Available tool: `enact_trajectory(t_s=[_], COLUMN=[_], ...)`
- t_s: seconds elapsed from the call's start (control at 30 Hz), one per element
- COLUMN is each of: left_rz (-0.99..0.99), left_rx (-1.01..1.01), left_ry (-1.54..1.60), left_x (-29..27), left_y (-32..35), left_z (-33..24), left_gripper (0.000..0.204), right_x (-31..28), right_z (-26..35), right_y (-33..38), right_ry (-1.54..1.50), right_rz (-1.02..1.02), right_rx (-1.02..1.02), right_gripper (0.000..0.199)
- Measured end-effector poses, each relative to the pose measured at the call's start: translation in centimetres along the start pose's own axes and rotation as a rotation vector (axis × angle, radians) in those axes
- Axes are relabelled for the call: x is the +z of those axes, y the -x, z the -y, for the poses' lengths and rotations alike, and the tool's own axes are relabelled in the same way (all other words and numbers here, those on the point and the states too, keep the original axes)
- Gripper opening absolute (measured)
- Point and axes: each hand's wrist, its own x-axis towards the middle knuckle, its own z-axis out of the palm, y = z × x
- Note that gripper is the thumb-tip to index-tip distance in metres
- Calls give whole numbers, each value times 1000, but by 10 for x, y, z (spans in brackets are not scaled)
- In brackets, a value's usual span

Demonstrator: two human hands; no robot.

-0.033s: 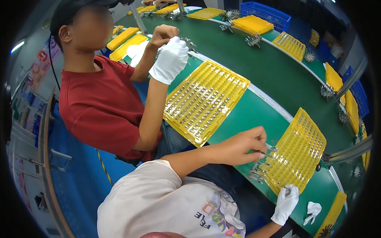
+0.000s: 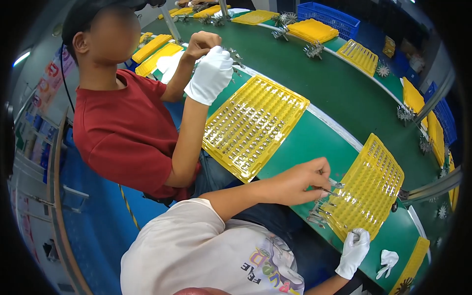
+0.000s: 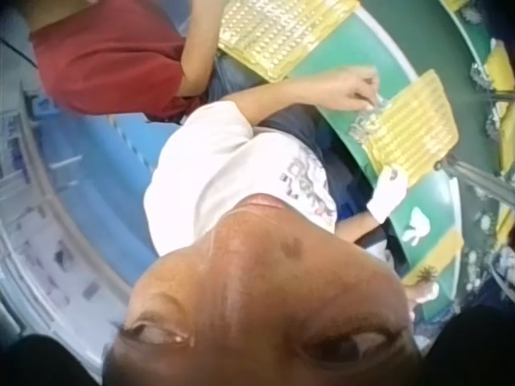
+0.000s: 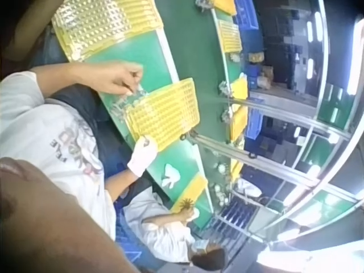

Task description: The person assembles small flower-shaped metal components by hand on a factory production line.

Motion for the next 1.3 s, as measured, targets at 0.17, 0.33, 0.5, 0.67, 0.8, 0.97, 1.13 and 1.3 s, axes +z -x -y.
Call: enact_trajectory(t_s=[0.17,0.33,0.5,0.67,0.8,0.97,1.13,1.3], left_rz=[-6,-24,56,43,36,108,75,78], left_rx=[26,55,49,70,15,4,31,48], left_ry=[-15,-50,53,-110,-14,-7,-114,-163], left_x=[8,13,18,15,14,27,26,26], left_y=[-1,-4,-12,-19,-21,-26,-22,-21], left_z=[2,-2,6,-5,-9,-9,-12,-10], left_gripper=[8,9,12,18,21,19,21,22], right_x=[3,0,-11,-11,-4,2,7,7], right_z=[2,-8,0,71,110,118,118,122], right_y=[-1,-5,1,-23,-35,-31,-31,-36], right_ry=[-85,-137,-254,-516,-613,-664,-719,-681], right_rz=[4,34,-71,-10,62,89,84,75], right_rx=[6,51,-16,83,12,52,36,-14], right_gripper=[9,11,7,12,14,15,15,15])
